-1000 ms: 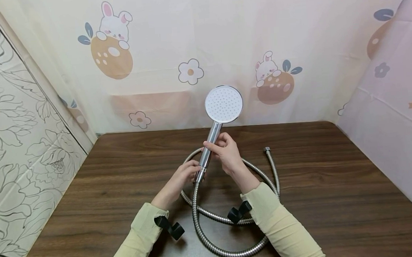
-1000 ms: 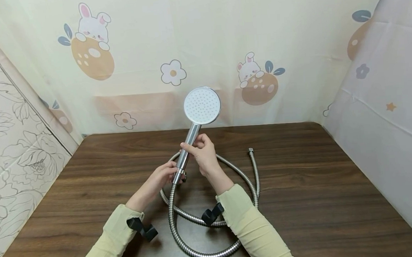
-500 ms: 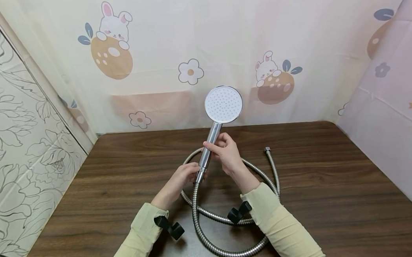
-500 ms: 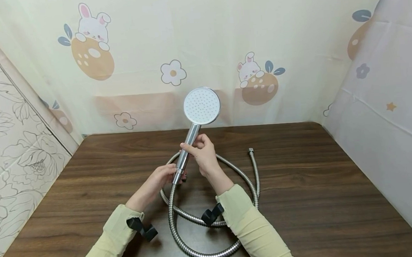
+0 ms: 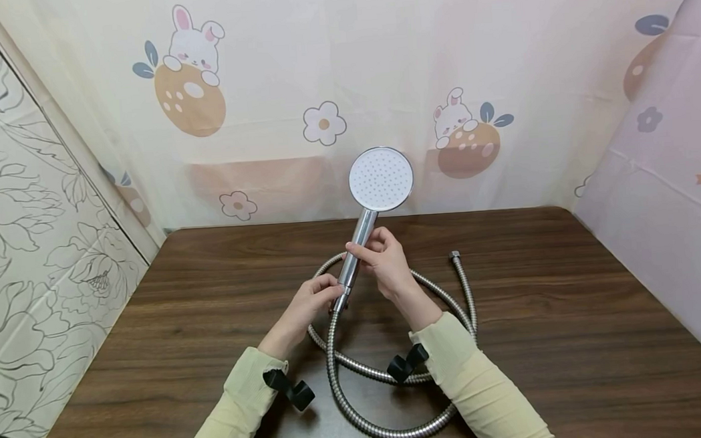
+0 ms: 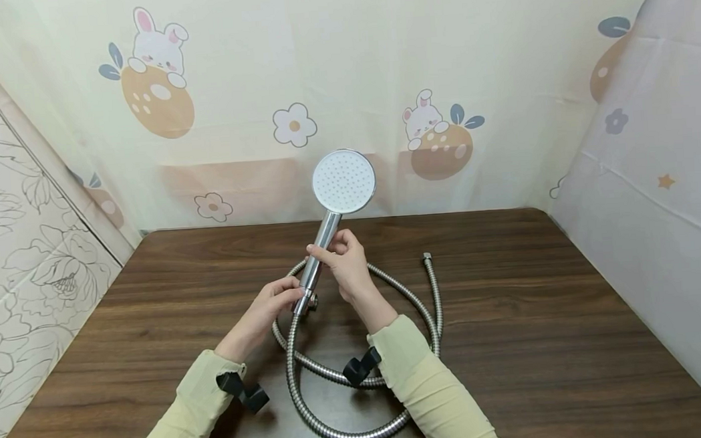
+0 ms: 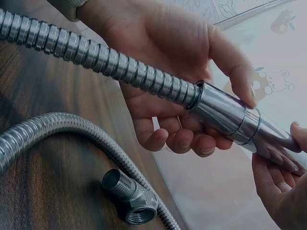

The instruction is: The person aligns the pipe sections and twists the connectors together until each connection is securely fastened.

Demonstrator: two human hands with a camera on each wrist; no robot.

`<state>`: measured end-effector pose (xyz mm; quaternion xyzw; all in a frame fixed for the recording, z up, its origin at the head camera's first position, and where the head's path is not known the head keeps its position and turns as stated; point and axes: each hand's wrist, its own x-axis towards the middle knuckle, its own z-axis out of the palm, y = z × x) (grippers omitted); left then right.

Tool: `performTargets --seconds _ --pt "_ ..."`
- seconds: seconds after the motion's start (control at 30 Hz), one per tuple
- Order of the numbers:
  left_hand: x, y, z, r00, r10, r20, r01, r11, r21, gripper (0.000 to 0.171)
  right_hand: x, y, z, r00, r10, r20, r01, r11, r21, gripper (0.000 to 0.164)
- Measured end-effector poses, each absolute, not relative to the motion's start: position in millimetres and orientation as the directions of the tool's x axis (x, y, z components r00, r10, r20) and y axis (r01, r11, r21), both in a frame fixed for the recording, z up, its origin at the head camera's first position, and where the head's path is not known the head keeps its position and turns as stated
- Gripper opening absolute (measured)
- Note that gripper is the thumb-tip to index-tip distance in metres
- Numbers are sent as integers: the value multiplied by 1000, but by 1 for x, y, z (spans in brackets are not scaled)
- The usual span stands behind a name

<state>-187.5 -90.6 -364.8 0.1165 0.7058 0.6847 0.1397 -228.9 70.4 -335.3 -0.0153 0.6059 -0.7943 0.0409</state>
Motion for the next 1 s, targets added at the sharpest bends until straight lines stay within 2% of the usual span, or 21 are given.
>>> performTargets --seconds 0.33,0.63,0.87,1.0 --pt "-179 -88 -348 -944 326 -49 -24 79 997 9 -230 70 -335 -996 -92 -20 45 -280 -959 23" --pt "-184 -94 -348 -917 392 -79 -37 112 993 12 -232 69 -336 -997 -79 -9 31 -280 -960 22" --pt "-199 -97 -371 -931 359 -62 -27 103 994 28 -231 67 -337 -995 -103 -6 38 -308 -951 14" --pt "-199 -100 -370 -928 369 -52 -23 81 996 26 -230 67 -337 -993 -116 -11 47 -315 -948 11"
